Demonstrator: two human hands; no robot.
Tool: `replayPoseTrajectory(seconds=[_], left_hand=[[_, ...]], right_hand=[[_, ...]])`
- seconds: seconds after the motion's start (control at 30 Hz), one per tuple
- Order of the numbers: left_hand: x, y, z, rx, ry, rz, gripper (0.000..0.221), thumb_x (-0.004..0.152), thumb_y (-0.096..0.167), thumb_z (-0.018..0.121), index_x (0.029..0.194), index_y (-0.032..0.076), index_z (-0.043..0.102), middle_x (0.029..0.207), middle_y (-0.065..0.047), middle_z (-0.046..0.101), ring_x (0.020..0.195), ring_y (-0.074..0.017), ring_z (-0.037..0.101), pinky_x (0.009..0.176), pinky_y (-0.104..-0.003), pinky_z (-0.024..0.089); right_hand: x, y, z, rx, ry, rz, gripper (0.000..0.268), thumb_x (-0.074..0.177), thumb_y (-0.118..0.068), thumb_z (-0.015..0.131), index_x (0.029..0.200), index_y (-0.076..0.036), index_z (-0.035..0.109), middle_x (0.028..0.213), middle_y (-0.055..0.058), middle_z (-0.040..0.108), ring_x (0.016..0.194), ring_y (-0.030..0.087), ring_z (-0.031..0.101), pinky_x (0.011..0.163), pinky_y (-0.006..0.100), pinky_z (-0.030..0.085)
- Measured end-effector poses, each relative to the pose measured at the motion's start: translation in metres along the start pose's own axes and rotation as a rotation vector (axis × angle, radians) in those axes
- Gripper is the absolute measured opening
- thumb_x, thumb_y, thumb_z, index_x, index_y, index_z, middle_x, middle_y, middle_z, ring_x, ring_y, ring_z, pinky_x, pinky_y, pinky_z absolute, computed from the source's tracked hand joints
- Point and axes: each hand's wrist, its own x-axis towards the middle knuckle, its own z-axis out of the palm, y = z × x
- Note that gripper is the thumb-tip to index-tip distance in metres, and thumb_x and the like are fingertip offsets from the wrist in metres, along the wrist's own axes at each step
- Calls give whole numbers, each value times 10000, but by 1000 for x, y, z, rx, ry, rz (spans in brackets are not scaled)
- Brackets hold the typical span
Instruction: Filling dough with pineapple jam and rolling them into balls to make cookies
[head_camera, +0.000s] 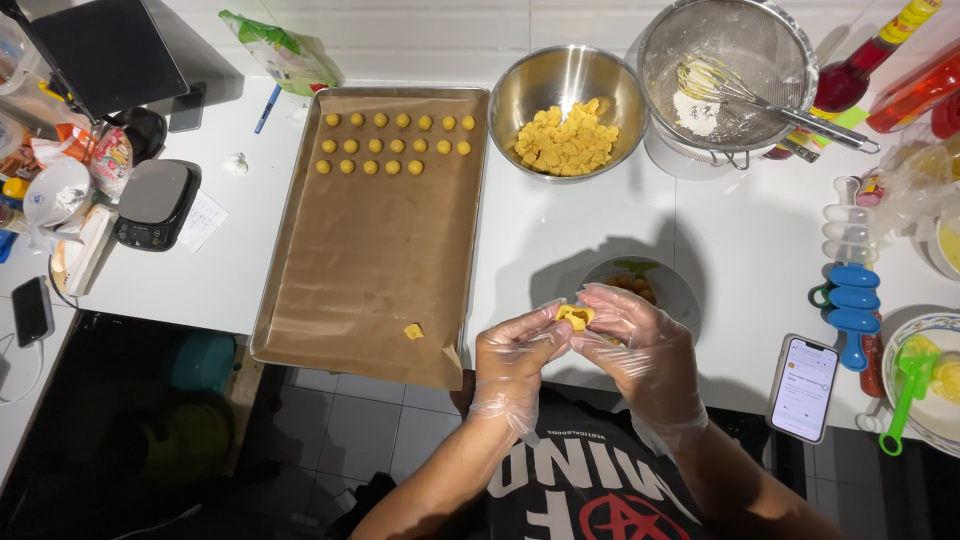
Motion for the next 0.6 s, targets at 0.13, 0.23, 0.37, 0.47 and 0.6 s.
replayPoseTrajectory(seconds=[0.13, 0.23, 0.37, 0.47, 0.6], left_hand=[[5, -6, -6, -51, -54, -59, 350, 759, 54, 823, 1102, -1, 779, 1207, -170, 779, 1057, -285, 745, 879, -385, 620], [9, -12, -12, -84, -79, -38, 383, 779, 34, 811, 1159, 19, 763, 1329, -165, 741, 1117, -273, 731, 889, -376, 630], [8, -9, -14, 24, -246, 158, 458, 781, 107, 842, 1214, -1, 740, 1201, -175, 752, 1084, -240, 715, 962, -358, 614], [5, -6, -11, 43, -249, 221, 371, 779, 73, 844, 1135, 7, 765, 1216, -190, 763, 1080, -253, 737, 967, -370, 623], [1, 3, -6, 90, -257, 272, 319, 804, 104, 841, 1098, 1, 772, 1126, -176, 790, 1021, -254, 766, 940, -351, 641]], right_hand=[[3, 5, -6, 89, -37, 124, 609, 716, 91, 781, 1301, -33, 670, 1267, 181, 752, 1064, 273, 766, 929, 354, 657], [6, 9, -7, 56, -61, 244, 590, 734, 58, 779, 1315, 42, 680, 1119, 200, 802, 980, 213, 757, 907, 281, 624], [7, 34, -11, 87, -114, -83, 398, 731, 77, 812, 1117, 10, 740, 1099, 187, 796, 992, 239, 787, 920, 296, 651], [3, 33, -5, 146, -53, -107, 366, 716, 90, 820, 1065, 6, 750, 1087, 189, 792, 997, 249, 786, 920, 295, 654], [-2, 31, 2, 176, 15, -198, 287, 729, 66, 825, 998, -7, 756, 1076, 173, 786, 1003, 258, 783, 955, 311, 647]])
